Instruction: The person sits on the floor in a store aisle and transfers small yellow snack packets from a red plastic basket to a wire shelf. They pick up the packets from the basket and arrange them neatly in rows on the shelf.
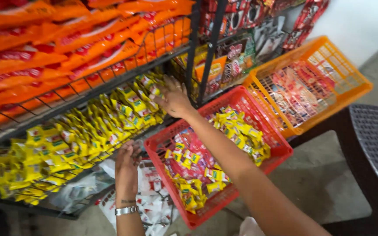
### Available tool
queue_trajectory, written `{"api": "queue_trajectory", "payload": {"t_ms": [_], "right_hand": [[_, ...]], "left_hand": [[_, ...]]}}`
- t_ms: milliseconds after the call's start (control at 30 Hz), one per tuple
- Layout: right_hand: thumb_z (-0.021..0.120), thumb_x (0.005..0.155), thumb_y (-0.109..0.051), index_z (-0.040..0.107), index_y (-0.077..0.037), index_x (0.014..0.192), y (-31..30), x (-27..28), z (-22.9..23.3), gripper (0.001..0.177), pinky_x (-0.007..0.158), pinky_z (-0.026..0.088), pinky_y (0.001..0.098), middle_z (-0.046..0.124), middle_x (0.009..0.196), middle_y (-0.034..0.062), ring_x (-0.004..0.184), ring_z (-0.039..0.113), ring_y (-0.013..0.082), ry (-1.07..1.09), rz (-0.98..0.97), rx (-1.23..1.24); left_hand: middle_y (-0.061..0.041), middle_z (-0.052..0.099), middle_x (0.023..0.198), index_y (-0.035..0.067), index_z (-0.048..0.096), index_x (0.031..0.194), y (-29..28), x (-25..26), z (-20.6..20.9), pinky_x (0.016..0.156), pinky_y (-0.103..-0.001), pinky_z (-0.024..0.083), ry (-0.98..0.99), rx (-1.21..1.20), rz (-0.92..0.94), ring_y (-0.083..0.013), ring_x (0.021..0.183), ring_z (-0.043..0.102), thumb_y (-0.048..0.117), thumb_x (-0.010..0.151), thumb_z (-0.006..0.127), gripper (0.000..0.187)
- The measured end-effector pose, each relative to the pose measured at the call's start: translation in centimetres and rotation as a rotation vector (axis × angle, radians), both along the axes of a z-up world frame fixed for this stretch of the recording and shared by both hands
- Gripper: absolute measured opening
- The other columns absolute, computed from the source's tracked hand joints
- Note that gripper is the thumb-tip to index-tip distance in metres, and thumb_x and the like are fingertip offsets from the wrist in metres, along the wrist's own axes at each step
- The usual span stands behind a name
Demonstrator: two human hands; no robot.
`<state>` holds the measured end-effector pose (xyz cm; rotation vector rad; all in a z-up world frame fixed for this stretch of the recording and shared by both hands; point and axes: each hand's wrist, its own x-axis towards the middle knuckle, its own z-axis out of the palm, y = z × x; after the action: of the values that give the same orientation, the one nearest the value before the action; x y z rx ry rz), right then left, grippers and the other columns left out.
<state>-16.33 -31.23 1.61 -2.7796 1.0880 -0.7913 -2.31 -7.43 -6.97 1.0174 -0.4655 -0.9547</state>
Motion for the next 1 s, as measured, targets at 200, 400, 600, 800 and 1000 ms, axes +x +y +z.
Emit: {"api": "queue_trajectory", "payload": {"t_ms": [200, 400, 600, 800, 1000], "right_hand": [[0.068, 0.095, -0.031, 0.074, -0.009, 0.112, -0.7, -12.7, -8.2, 0.028, 0.083, 0.059, 0.0378, 0.077, 0.098, 0.0112, 0.091, 0.075, 0.0282, -0.568, 0.207, 0.421], [0.078, 0.083, -0.03, 0.077, -0.012, 0.106, -1.1, -25.0, -11.3, 0.029, 0.086, 0.057, 0.0423, 0.073, 0.104, 0.0139, 0.098, 0.071, 0.0311, -0.051, -0.199, 0.245], [0.087, 0.067, -0.04, 0.063, -0.014, 0.132, 1.4, -26.1, -10.8, 0.074, 0.094, 0.05, 0.0531, 0.055, 0.135, 0.0239, 0.119, 0.057, 0.0431, 0.246, -0.542, 0.237], [0.08, 0.073, -0.031, 0.072, -0.011, 0.116, 0.1, -24.5, -16.0, 0.047, 0.087, 0.054, 0.051, 0.068, 0.118, 0.0191, 0.107, 0.067, 0.0378, 0.426, -0.486, 0.042], [0.071, 0.081, -0.026, 0.078, -0.011, 0.086, 1.7, -20.6, -11.7, 0.017, 0.075, 0.057, 0.0461, 0.076, 0.087, 0.0138, 0.083, 0.073, 0.0322, 0.184, -0.102, 0.299]], "left_hand": [[0.0, 0.065, 0.117, 0.013, 0.061, 0.129, -0.5, -2.0, -1.1, 0.09, -0.031, 0.048, -0.055, 0.039, -0.103, -0.012, 0.106, 0.06, 0.028, 0.1, 0.06, 0.033], [0.003, 0.068, 0.12, 0.014, 0.062, 0.128, -2.0, -5.5, -0.2, 0.089, -0.026, 0.045, -0.257, 0.158, -0.244, -0.0093, 0.107, 0.062, 0.028, 0.099, 0.057, 0.033], [0.0, 0.066, 0.114, 0.011, 0.064, 0.128, -4.1, -8.3, -2.8, 0.087, -0.027, 0.044, -0.269, 0.094, -0.357, -0.01, 0.103, 0.06, 0.027, 0.1, 0.061, 0.033], [0.002, 0.067, 0.113, 0.013, 0.067, 0.124, -3.5, -8.8, -1.3, 0.085, -0.026, 0.044, -0.324, 0.146, -0.339, -0.0087, 0.103, 0.061, 0.029, 0.098, 0.061, 0.031], [0.002, 0.07, 0.113, 0.013, 0.067, 0.123, -3.1, -8.6, 0.0, 0.084, -0.027, 0.045, -0.302, 0.147, -0.305, -0.0091, 0.104, 0.063, 0.03, 0.097, 0.062, 0.03]]}}
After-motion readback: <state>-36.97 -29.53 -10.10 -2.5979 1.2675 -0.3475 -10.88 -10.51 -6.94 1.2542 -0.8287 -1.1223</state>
